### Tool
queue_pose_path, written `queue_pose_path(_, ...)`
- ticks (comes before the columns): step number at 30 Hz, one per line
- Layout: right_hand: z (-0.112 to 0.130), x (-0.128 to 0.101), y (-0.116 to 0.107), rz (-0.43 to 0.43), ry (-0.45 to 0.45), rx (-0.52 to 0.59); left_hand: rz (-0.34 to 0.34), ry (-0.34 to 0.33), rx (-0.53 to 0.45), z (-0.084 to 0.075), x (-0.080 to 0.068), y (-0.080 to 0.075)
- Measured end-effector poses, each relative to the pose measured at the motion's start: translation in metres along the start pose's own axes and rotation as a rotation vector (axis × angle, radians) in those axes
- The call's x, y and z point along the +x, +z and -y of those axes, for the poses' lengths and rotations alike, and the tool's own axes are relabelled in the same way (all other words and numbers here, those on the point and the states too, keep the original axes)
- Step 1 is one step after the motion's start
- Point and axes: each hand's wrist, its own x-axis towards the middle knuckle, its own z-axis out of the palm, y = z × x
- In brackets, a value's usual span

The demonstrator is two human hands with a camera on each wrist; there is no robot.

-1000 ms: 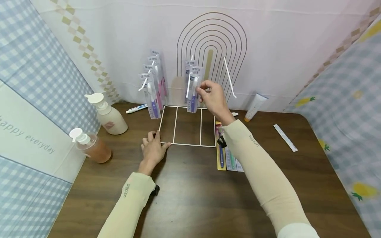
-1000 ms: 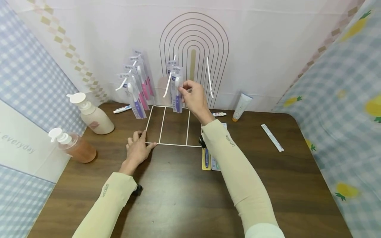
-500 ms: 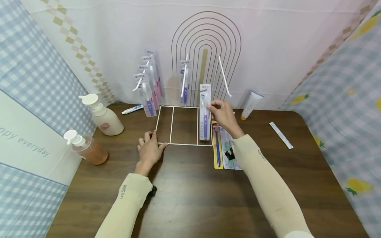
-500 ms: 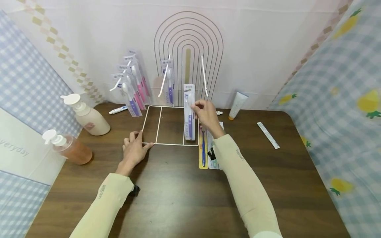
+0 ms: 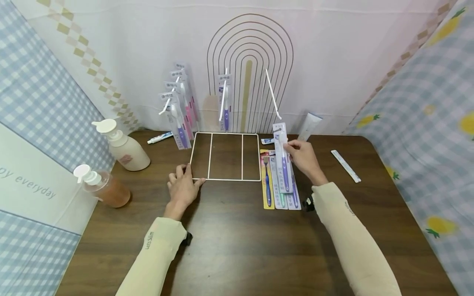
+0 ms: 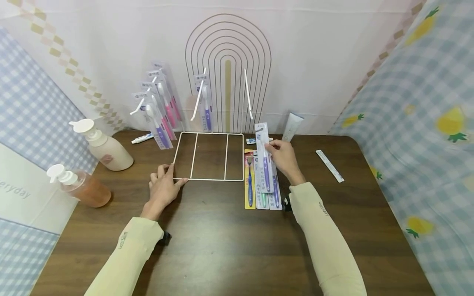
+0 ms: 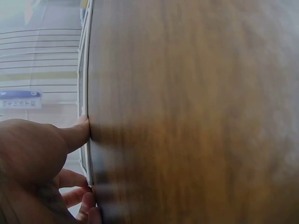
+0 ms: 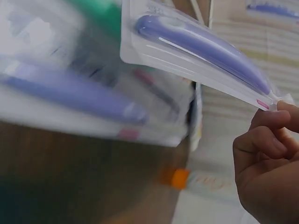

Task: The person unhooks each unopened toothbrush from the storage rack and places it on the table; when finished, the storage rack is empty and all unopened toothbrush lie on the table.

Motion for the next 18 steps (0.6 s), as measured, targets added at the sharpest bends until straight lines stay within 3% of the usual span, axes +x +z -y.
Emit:
queue_pose_path(9,-0.046,-0.011,-0.023,-0.034,0.080,-0.051,-0.012,-0.004,-0.003,-0.001,0.000,0.001)
queue_pose_path(18,-0.067,-0.019,-0.036,-0.008,0.163,-0.100,0.011,-0.004,0.020,-0.002,-0.002,-0.001)
